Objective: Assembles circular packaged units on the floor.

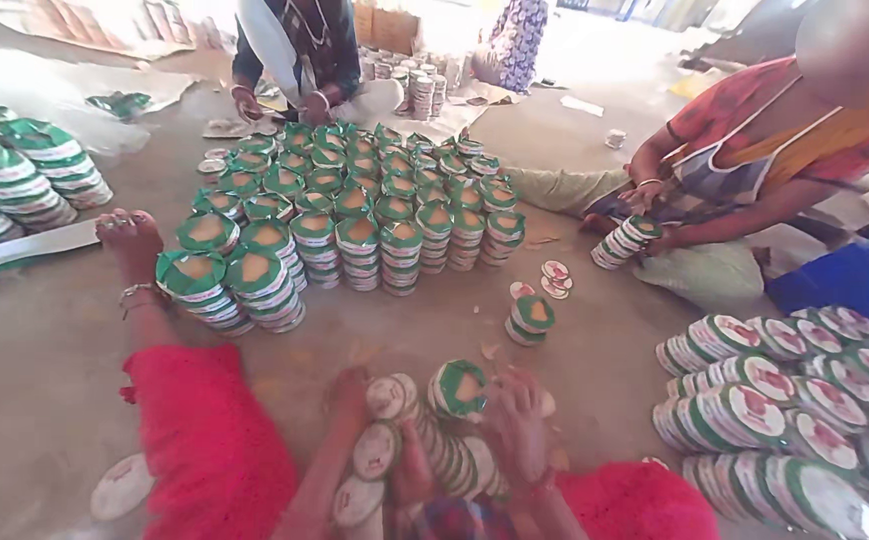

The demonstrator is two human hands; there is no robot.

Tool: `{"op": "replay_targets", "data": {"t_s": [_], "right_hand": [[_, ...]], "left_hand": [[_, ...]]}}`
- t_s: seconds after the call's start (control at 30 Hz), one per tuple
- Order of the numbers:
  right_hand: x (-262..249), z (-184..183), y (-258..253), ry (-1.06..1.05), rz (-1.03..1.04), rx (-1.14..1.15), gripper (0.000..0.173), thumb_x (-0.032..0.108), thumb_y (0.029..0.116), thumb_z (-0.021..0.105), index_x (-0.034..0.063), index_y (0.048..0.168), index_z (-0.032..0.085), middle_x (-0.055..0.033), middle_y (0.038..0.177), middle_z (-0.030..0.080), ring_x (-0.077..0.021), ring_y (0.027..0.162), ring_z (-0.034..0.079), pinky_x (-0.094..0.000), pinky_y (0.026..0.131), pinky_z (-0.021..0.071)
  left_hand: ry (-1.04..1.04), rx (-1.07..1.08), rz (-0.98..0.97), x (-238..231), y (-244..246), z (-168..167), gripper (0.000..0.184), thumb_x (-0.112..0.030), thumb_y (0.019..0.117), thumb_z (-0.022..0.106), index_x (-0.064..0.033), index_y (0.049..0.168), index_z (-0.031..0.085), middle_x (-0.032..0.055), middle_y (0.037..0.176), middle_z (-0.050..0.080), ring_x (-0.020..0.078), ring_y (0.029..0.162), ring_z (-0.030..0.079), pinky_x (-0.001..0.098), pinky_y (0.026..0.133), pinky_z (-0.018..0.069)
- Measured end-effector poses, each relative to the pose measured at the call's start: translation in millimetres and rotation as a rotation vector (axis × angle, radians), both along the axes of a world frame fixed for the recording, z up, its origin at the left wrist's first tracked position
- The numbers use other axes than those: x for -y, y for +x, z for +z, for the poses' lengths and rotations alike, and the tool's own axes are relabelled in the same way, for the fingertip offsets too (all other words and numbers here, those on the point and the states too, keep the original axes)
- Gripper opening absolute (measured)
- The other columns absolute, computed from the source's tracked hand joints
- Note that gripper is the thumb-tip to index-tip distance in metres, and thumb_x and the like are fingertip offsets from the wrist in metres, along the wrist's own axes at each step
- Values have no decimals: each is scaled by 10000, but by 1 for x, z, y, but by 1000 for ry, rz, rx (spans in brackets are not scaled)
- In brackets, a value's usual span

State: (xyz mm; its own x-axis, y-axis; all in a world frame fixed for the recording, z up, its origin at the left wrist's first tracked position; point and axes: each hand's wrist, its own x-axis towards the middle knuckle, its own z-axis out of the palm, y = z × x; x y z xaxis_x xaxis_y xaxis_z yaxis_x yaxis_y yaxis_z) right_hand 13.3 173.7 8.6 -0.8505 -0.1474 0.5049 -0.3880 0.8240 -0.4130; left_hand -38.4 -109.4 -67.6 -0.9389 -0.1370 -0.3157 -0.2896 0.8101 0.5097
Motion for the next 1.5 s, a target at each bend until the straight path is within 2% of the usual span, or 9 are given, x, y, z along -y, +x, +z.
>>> {"op": "replay_targets", "data": {"t_s": [0.17, 0.3, 0.4, 0.47, 0.6, 0.77, 1.07, 1.23, 1.5], "right_hand": [[6, -17, 13, -169, -18, 13, 568, 653, 964, 499, 137, 1029, 730, -138, 1227, 677, -382, 1284, 555, -583, 1048, 454], [14, -10, 13, -194, 58, 10, 330, 400, 943, 676, 91, 1045, 728, -126, 1191, 690, -316, 1221, 610, -509, 1022, 508], [29, -8, 10, 5, 257, -30, 336, 287, 945, 678, 146, 1249, 692, -63, 1356, 664, -299, 1368, 539, -533, 1145, 420], [41, -10, 6, 112, 364, -99, 379, 223, 999, 614, 147, 1370, 619, -53, 1438, 621, -261, 1411, 512, -515, 1187, 379], [40, -16, -15, 54, 389, -155, 278, 23, 944, 611, 60, 1188, 738, -81, 1243, 739, -237, 1231, 671, -431, 1105, 501], [3, -22, -46, 95, 221, 69, 496, 113, 839, 713, -48, 1305, 657, -197, 1395, 630, -389, 1312, 594, -517, 1082, 498], [-8, -38, -35, 375, 334, 230, 497, 195, 989, 442, 19, 1434, 576, -137, 1533, 522, -318, 1451, 461, -501, 1188, 381], [-10, -38, -28, 417, 329, 302, 716, 540, 1024, 399, 19, 1509, 481, -156, 1599, 427, -321, 1511, 361, -524, 1234, 296], [-5, -43, -18, 416, 254, 412, 1106, 747, 838, 585, -39, 1571, 323, -225, 1650, 291, -373, 1549, 252, -555, 1252, 219]], "left_hand": [[109, -43, -8, 4, -4, -11, 370, -239, 854, 809, -12, 1129, 709, 235, 1155, 678, 422, 1102, 639, 621, 975, 487], [419, -118, 159, -3, 7, 34, 514, -126, 871, 797, 30, 1319, 600, 206, 1033, 705, 312, 912, 681, 525, 865, 543], [674, -109, 169, -16, 20, 75, 543, -53, 855, 789, -48, 1345, 557, 92, 871, 735, 151, 700, 699, 327, 646, 585], [833, -55, 95, -27, 27, 86, 368, -46, 893, 741, -43, 1243, 626, 41, 820, 739, 103, 671, 697, 273, 630, 586], [907, -95, -28, -39, 24, 72, 275, -149, 1008, 566, -25, 1245, 630, 27, 962, 735, 88, 793, 695, 274, 736, 587], [818, -135, 103, -43, 19, 48, 424, -246, 1040, 493, -8, 1391, 520, 136, 1304, 633, 187, 1026, 678, 363, 848, 576], [807, -30, 44, -85, 19, 41, 413, -313, 1044, 539, -51, 1361, 570, 118, 1326, 627, 192, 1127, 650, 395, 962, 542], [739, -77, 54, -100, 15, 37, 467, -258, 975, 646, -33, 1373, 551, 159, 1369, 576, 235, 1123, 632, 414, 952, 537], [656, -183, -55, -101, 14, 33, 534, -186, 970, 652, -47, 1460, 492, 163, 1380, 586, 248, 1150, 642, 413, 974, 546]]}}
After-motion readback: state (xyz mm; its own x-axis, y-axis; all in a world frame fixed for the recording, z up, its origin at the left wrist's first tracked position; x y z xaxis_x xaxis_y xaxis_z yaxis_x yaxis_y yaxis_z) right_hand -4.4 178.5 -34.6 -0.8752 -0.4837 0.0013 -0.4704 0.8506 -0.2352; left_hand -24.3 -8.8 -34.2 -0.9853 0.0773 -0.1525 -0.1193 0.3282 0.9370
